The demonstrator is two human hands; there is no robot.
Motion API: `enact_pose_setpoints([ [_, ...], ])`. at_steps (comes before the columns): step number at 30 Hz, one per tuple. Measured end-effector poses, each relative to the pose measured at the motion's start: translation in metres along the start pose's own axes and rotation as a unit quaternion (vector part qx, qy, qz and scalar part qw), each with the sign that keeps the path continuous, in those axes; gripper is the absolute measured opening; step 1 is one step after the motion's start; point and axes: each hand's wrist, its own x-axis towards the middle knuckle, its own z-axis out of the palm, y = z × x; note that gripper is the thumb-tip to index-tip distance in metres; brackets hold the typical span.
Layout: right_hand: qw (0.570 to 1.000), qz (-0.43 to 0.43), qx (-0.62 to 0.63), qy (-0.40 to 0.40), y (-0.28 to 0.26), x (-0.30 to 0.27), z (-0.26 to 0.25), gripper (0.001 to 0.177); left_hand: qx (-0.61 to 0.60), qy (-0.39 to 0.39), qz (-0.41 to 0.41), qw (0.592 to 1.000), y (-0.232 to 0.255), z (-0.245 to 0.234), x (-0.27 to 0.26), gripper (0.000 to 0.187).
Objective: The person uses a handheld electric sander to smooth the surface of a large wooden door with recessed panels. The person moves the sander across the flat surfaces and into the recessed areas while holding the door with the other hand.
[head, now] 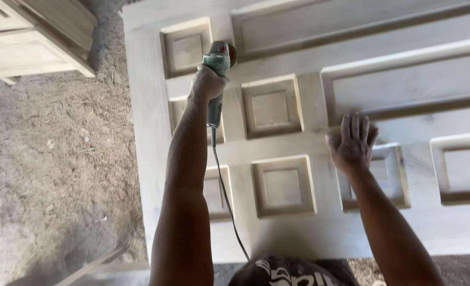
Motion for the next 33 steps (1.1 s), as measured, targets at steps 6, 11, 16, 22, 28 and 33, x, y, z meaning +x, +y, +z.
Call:
enact_pose_setpoints([
  [6,1.0,0.01,-0.007,-0.017,-0.003,0.007,-0.001,0.084,-0.039,-0.003,-0.053,0.998,0.051,-0.028,0.058,0.073],
  [11,0.999,0.003,-0.006,-0.033,-0.002,0.016,-0.006,0.082,-0.031,0.014,-0.035,0.999,0.035,-0.016,0.044,0.059],
  [16,0.999,-0.007,-0.012,-0.033,0.0,0.007,-0.005,0.085,-0.029,0.018,0.031,0.999,0.017,0.014,-0.034,0.051],
  [22,0.991,-0.045,-0.01,-0.127,0.017,0.013,-0.021,0.09,-0.06,0.001,-0.051,0.997,0.087,0.069,-0.087,0.054],
  [28,0.995,-0.025,-0.009,-0.094,0.142,0.026,-0.068,0.085,-0.018,0.007,-0.036,0.999,0.21,0.173,-0.116,0.057],
  [33,0.998,0.006,-0.03,-0.06,0.312,0.074,-0.13,0.085,-0.016,0.001,-0.012,1.0,0.343,0.272,-0.129,0.054],
])
